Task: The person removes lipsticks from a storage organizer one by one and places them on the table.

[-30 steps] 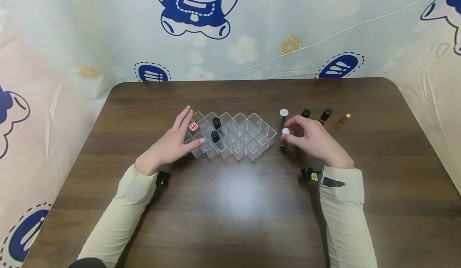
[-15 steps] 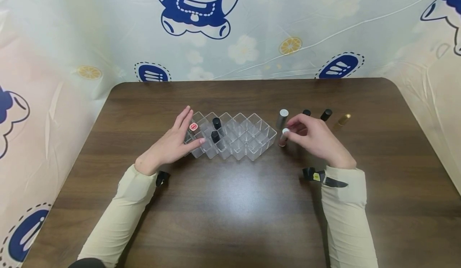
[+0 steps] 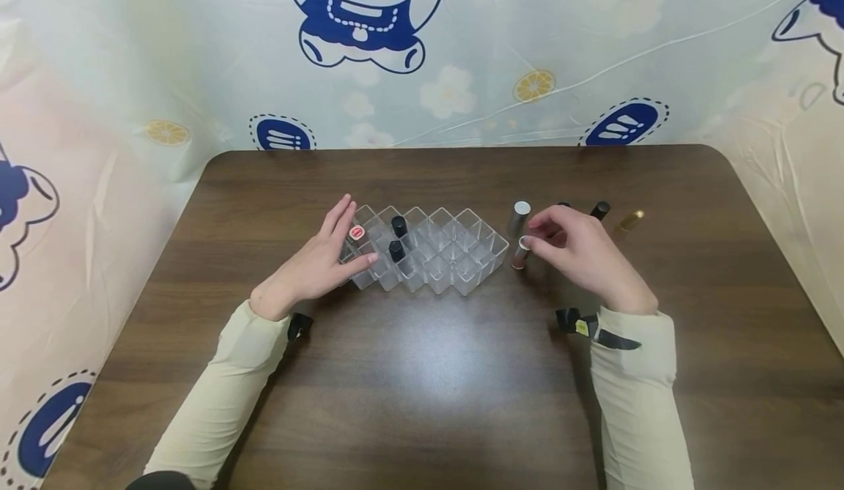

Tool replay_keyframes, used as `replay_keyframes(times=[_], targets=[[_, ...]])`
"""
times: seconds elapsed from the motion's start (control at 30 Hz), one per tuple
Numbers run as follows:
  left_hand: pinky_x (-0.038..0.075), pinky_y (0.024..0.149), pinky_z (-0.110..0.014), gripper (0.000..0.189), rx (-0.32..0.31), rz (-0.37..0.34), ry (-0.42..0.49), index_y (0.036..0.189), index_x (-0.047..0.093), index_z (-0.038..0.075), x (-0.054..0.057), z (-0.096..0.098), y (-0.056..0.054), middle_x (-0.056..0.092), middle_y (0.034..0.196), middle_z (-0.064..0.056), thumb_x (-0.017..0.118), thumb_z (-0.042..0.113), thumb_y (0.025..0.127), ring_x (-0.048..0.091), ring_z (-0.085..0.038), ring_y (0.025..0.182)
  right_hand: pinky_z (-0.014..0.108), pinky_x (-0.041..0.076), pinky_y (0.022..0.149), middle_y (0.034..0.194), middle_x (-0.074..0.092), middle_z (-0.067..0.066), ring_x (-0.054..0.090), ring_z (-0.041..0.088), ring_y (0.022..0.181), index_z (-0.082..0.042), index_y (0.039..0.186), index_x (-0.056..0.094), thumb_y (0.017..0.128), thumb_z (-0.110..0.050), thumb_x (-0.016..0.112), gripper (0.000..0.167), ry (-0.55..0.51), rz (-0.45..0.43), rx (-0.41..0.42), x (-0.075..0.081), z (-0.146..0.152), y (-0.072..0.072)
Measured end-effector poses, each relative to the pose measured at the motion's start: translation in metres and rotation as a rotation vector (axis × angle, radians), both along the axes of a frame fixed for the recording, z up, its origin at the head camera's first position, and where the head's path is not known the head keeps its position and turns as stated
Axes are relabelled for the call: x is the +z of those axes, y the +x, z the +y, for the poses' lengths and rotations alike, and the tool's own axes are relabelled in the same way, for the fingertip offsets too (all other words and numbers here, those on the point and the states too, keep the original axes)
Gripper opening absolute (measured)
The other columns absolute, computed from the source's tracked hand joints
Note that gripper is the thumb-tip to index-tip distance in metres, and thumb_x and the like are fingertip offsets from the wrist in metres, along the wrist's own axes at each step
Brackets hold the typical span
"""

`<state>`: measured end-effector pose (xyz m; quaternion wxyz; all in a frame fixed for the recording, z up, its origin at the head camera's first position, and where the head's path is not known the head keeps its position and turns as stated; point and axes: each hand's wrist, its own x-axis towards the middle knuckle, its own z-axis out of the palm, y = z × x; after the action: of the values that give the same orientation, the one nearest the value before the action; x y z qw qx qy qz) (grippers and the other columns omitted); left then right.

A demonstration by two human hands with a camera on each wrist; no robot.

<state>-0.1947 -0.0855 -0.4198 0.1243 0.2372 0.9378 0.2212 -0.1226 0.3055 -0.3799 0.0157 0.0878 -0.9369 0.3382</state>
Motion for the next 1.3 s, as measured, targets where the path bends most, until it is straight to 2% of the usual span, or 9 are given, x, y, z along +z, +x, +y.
replay_keyframes(times=[0.17, 0.43, 0.57, 0.77, 0.83, 1.07, 1.3], targets=[[0.031, 0.112, -0.054, 0.101, 0.001, 0.0, 0.002, 0.156, -0.005, 0.018, -0.001, 0.0, 0.0, -0.014, 0.163, 0.002, 0.043, 0.073, 0.087, 0.033, -0.034, 0.142, 0.009, 0.046, 0.077, 0.1, 0.069, 0.003, 0.059, 0.002, 0.085, -0.011, 0.108, 0.067, 0.09, -0.018, 0.069, 0.02, -0.001, 0.064, 0.008, 0.007, -0.005, 0.004], [0.031, 0.112, -0.055, 0.102, 0.017, 0.002, 0.008, 0.157, 0.0, 0.016, -0.002, 0.0, 0.0, -0.014, 0.163, 0.007, 0.043, 0.075, 0.086, 0.033, -0.032, 0.143, 0.008, 0.045, 0.076, 0.098, 0.068, 0.002, 0.06, 0.009, 0.084, -0.007, 0.105, 0.066, 0.088, -0.009, 0.069, 0.017, -0.001, 0.145, 0.076, 0.01, -0.016, 0.002], [0.031, 0.112, -0.055, 0.101, 0.016, 0.0, 0.009, 0.157, -0.002, 0.017, -0.003, 0.0, 0.0, -0.013, 0.163, 0.005, 0.043, 0.075, 0.086, 0.031, -0.032, 0.143, 0.014, 0.049, 0.075, 0.098, 0.068, 0.005, 0.063, 0.013, 0.083, -0.006, 0.104, 0.066, 0.088, -0.008, 0.069, 0.017, 0.0, 0.177, 0.125, 0.01, -0.025, -0.001], [0.031, 0.112, -0.054, 0.101, 0.017, 0.003, 0.006, 0.157, -0.001, 0.017, -0.004, 0.0, 0.0, -0.012, 0.163, 0.004, 0.043, 0.075, 0.086, 0.034, -0.033, 0.142, 0.039, 0.055, 0.077, 0.1, 0.068, 0.006, 0.066, 0.019, 0.087, -0.006, 0.106, 0.066, 0.089, -0.008, 0.067, 0.017, -0.015, 0.141, 0.182, 0.008, -0.042, -0.006], [0.031, 0.112, -0.054, 0.101, 0.017, 0.001, 0.003, 0.157, -0.003, 0.018, -0.004, 0.0, 0.0, -0.014, 0.163, 0.005, 0.042, 0.075, 0.086, 0.034, -0.033, 0.142, 0.042, 0.055, 0.077, 0.1, 0.068, 0.007, 0.065, 0.02, 0.087, -0.005, 0.106, 0.065, 0.089, -0.007, 0.066, 0.017, -0.023, 0.128, 0.201, 0.006, -0.048, -0.009], [0.031, 0.112, -0.054, 0.101, 0.012, 0.0, 0.003, 0.156, -0.005, 0.02, -0.002, 0.0, 0.0, -0.014, 0.163, 0.005, 0.042, 0.075, 0.086, 0.036, -0.034, 0.14, 0.045, 0.054, 0.081, 0.105, 0.068, 0.011, 0.064, 0.025, 0.092, -0.002, 0.108, 0.065, 0.091, -0.011, 0.066, 0.02, -0.037, 0.061, 0.283, 0.001, -0.074, -0.016], [0.031, 0.111, -0.056, 0.102, 0.007, 0.009, -0.002, 0.157, -0.004, 0.017, -0.001, 0.0, 0.0, -0.011, 0.164, 0.0, 0.042, 0.075, 0.086, 0.035, -0.034, 0.141, 0.042, 0.055, 0.081, 0.106, 0.068, 0.013, 0.064, 0.024, 0.095, -0.002, 0.108, 0.065, 0.089, -0.013, 0.068, 0.022, -0.036, 0.064, 0.353, -0.001, -0.098, -0.022]])
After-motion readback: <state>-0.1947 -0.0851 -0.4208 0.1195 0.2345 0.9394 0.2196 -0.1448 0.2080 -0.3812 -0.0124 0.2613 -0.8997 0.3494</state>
